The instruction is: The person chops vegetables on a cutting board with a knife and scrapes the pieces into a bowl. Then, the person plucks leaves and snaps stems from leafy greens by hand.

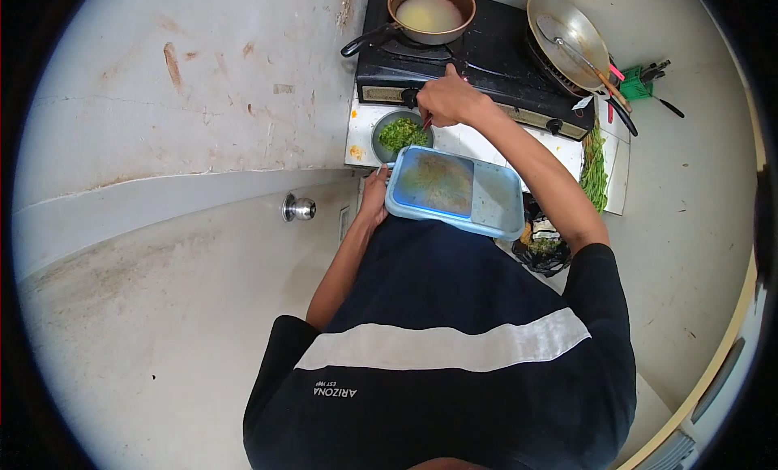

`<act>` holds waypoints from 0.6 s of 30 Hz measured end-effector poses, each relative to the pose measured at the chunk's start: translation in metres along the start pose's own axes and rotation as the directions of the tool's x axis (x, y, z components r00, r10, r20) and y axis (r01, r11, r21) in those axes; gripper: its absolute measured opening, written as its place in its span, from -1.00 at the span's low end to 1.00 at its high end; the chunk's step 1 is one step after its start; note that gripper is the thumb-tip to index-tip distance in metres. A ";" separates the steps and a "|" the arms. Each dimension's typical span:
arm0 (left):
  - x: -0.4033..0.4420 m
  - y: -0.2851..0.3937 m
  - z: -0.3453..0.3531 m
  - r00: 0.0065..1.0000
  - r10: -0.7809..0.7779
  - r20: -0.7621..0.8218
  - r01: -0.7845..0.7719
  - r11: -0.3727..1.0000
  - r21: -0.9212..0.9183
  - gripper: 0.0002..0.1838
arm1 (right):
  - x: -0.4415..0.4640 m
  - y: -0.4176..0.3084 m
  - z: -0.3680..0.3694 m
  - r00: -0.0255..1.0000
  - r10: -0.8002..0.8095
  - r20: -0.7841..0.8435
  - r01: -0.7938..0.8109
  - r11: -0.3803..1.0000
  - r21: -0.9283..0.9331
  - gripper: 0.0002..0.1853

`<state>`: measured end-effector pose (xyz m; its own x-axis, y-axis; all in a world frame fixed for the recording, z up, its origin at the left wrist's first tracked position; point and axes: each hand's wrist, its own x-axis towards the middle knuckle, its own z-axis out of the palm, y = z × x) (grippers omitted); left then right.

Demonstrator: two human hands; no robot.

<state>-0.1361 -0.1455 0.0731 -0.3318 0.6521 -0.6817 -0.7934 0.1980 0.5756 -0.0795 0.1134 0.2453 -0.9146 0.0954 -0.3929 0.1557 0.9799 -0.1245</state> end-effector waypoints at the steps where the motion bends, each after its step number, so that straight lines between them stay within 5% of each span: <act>1: -0.004 0.002 0.003 1.000 0.009 -0.016 -0.009 1.000 0.030 -0.61 | 0.001 0.000 0.002 1.000 -0.002 0.000 0.002 1.000 -0.001 -0.79; 8: -0.004 0.002 -0.007 0.999 0.026 -0.029 -0.027 0.999 -0.035 -0.65 | -0.013 0.030 0.016 0.989 0.143 0.033 -0.142 0.989 -0.032 -0.79; 11: -0.001 0.000 -0.012 0.998 0.035 -0.044 -0.039 0.996 -0.079 -0.65 | -0.035 0.041 0.020 0.981 0.194 -0.007 -0.188 0.956 0.227 -0.72; 18: 0.003 0.001 -0.020 1.000 0.026 0.004 -0.026 0.998 -0.057 -0.62 | -0.056 0.056 0.071 0.981 0.175 0.082 -0.194 0.894 0.405 -0.71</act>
<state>-0.1479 -0.1583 0.0628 -0.3504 0.6597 -0.6648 -0.8122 0.1395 0.5665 0.0067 0.1506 0.1960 -0.8395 0.2513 -0.4817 0.4672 0.7865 -0.4040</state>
